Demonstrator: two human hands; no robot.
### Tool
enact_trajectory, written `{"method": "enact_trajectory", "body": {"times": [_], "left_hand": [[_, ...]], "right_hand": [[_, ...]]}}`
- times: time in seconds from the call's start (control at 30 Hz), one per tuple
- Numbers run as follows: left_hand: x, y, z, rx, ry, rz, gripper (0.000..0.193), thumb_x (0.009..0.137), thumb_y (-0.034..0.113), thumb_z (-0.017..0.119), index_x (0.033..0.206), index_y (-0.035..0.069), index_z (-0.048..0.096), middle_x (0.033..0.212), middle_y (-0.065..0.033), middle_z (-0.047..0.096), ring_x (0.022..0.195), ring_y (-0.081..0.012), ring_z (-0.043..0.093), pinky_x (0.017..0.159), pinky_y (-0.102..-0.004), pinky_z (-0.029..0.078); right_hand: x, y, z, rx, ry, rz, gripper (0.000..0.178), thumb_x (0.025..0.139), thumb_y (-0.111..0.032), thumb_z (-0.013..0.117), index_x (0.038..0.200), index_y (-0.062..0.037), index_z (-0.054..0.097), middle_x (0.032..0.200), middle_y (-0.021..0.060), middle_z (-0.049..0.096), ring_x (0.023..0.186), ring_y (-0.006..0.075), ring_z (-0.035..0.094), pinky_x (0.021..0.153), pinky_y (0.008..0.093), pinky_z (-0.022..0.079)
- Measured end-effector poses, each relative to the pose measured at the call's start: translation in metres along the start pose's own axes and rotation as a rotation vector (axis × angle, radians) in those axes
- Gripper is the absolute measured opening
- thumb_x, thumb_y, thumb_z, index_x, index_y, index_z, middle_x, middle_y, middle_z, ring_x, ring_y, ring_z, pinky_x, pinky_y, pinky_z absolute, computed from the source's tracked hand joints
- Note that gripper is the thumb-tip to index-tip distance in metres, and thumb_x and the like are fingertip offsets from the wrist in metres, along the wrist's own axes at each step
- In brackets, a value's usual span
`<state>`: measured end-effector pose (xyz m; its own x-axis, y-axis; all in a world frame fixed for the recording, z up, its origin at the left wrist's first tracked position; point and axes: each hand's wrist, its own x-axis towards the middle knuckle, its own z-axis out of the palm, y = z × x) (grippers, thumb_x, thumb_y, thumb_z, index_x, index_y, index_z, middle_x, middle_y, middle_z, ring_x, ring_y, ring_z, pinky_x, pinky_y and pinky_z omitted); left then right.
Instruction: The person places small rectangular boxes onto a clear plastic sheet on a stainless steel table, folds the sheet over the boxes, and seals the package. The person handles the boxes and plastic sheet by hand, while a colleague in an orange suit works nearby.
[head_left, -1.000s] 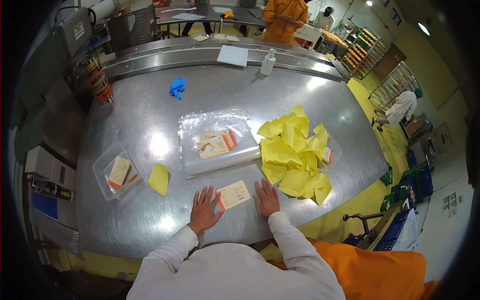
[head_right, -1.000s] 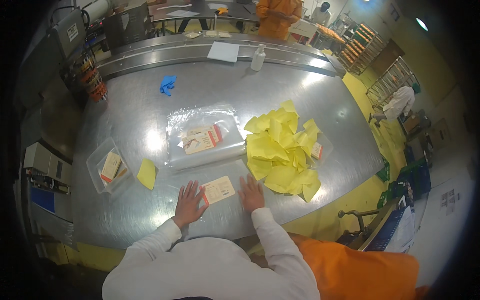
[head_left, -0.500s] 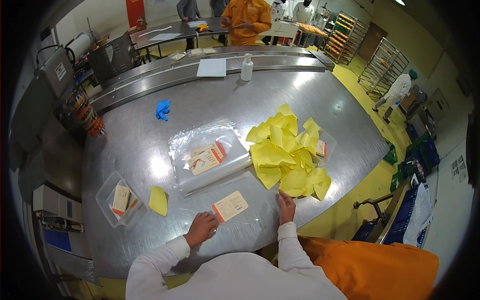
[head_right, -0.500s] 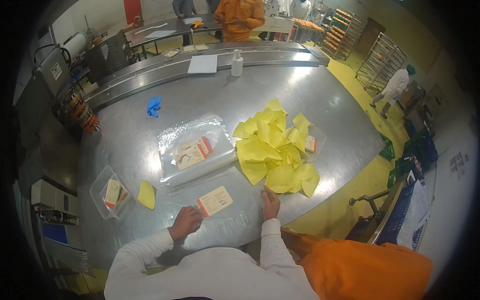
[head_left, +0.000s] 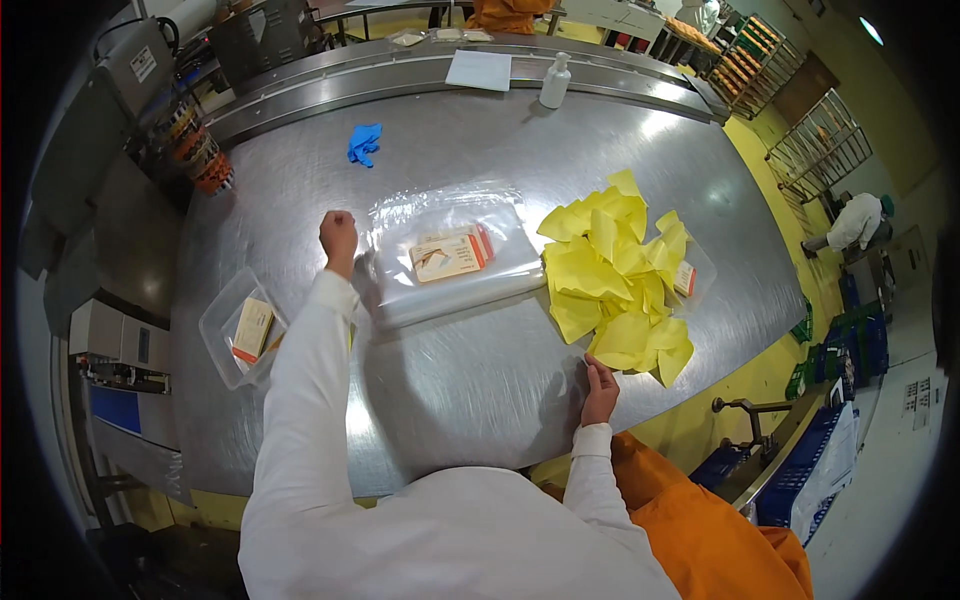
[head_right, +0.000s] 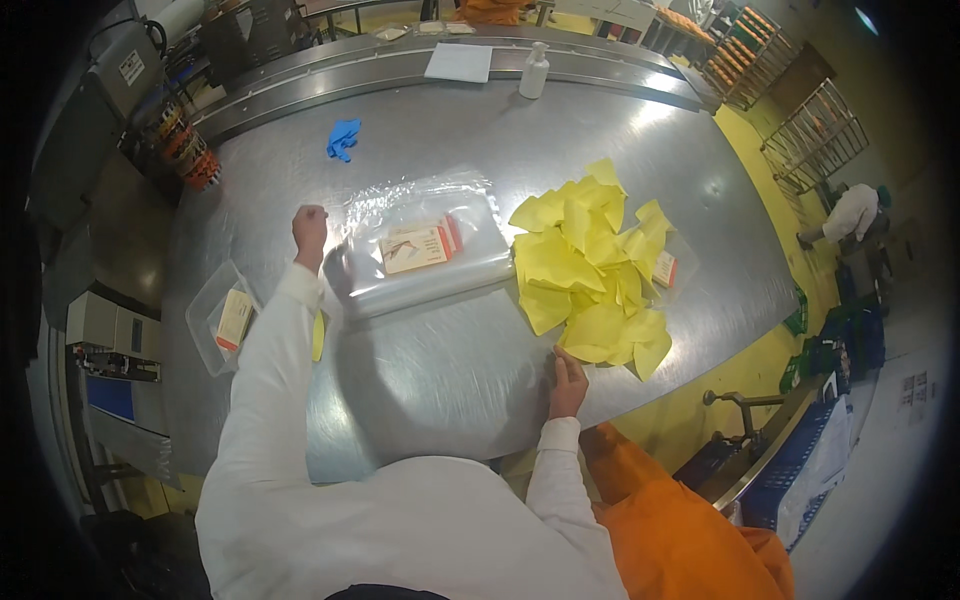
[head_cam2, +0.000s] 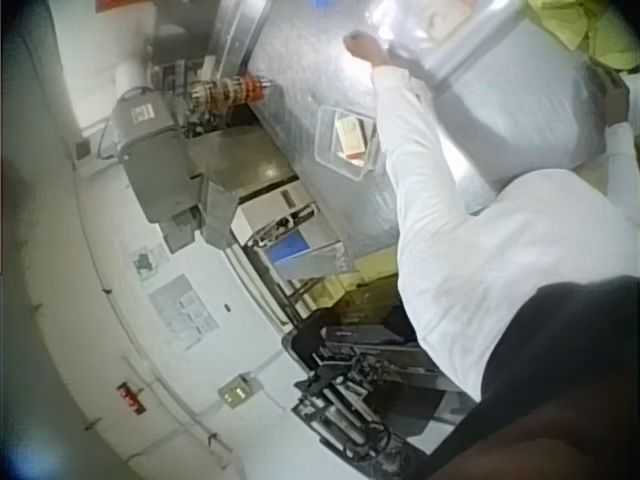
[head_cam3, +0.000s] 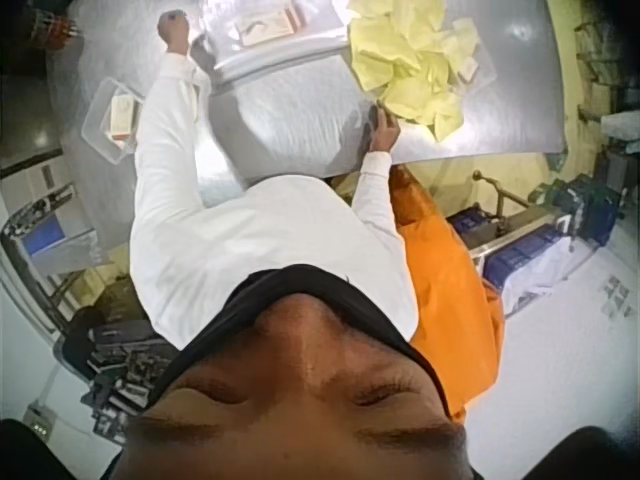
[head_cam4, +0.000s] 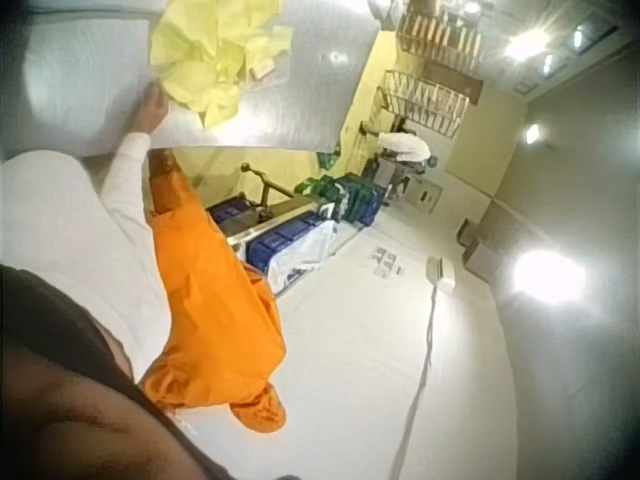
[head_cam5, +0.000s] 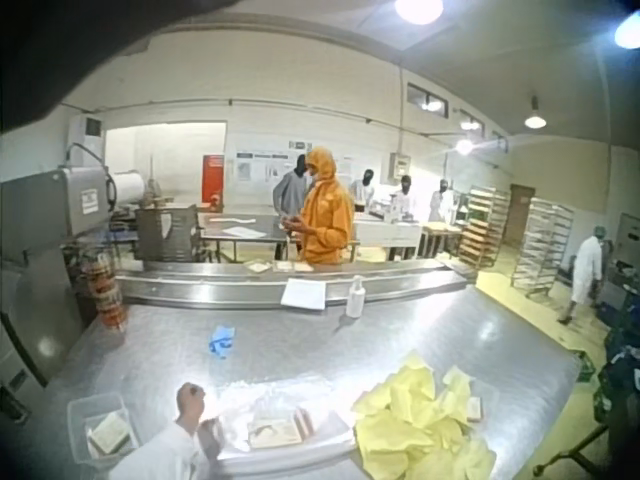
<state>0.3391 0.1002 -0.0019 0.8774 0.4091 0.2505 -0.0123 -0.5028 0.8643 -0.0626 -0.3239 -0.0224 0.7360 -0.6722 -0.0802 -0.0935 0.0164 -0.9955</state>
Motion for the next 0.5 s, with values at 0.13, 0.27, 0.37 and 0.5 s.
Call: {"method": "enact_trajectory", "body": {"times": [0.13, 0.27, 0.37, 0.5], "left_hand": [[-0.087, 0.005, -0.019, -0.299, -0.1, 0.025, 0.023, 0.092, 0.02, 0.072, 0.104, 0.002, 0.066, 0.101, -0.0087, 0.07, 0.096, -0.0191, 0.065, 0.088, -0.0337, 0.05], [-0.173, 0.031, -0.055, -0.189, -0.247, -0.257, 0.072, 0.085, 0.021, 0.082, 0.142, 0.004, 0.042, 0.128, -0.0183, 0.057, 0.118, -0.0299, 0.056, 0.102, -0.039, 0.045], [-0.193, 0.027, -0.051, -0.237, -0.282, -0.327, 0.098, 0.075, 0.016, 0.089, 0.151, 0.006, 0.029, 0.133, -0.0229, 0.053, 0.122, -0.0324, 0.054, 0.104, -0.0411, 0.044], [-0.196, 0.022, -0.033, -0.219, -0.274, -0.17, 0.106, 0.069, 0.013, 0.092, 0.153, 0.007, 0.027, 0.136, -0.0242, 0.05, 0.123, -0.0326, 0.053, 0.105, -0.0421, 0.043]], "right_hand": [[0.001, -0.002, 0.004, -0.104, 0.017, -0.004, 0.023, 0.096, -0.008, 0.062, 0.114, 0.0034, 0.071, 0.116, 0.0114, 0.071, 0.108, 0.0205, 0.066, 0.099, 0.0326, 0.049], [0.023, -0.047, 0.075, -0.236, -0.254, -0.198, 0.028, 0.092, -0.01, 0.069, 0.118, 0.0007, 0.069, 0.118, 0.0122, 0.07, 0.11, 0.0213, 0.066, 0.096, 0.0328, 0.051], [0.073, -0.057, 0.139, -0.342, -0.463, -0.433, 0.053, 0.09, -0.016, 0.073, 0.138, -0.0008, 0.056, 0.136, 0.0191, 0.059, 0.125, 0.0279, 0.059, 0.104, 0.0391, 0.048], [0.138, -0.033, 0.188, -0.822, -0.29, -0.538, 0.082, 0.084, -0.038, 0.077, 0.149, -0.0016, 0.041, 0.147, 0.022, 0.05, 0.135, 0.038, 0.048, 0.111, 0.0467, 0.041]]}}
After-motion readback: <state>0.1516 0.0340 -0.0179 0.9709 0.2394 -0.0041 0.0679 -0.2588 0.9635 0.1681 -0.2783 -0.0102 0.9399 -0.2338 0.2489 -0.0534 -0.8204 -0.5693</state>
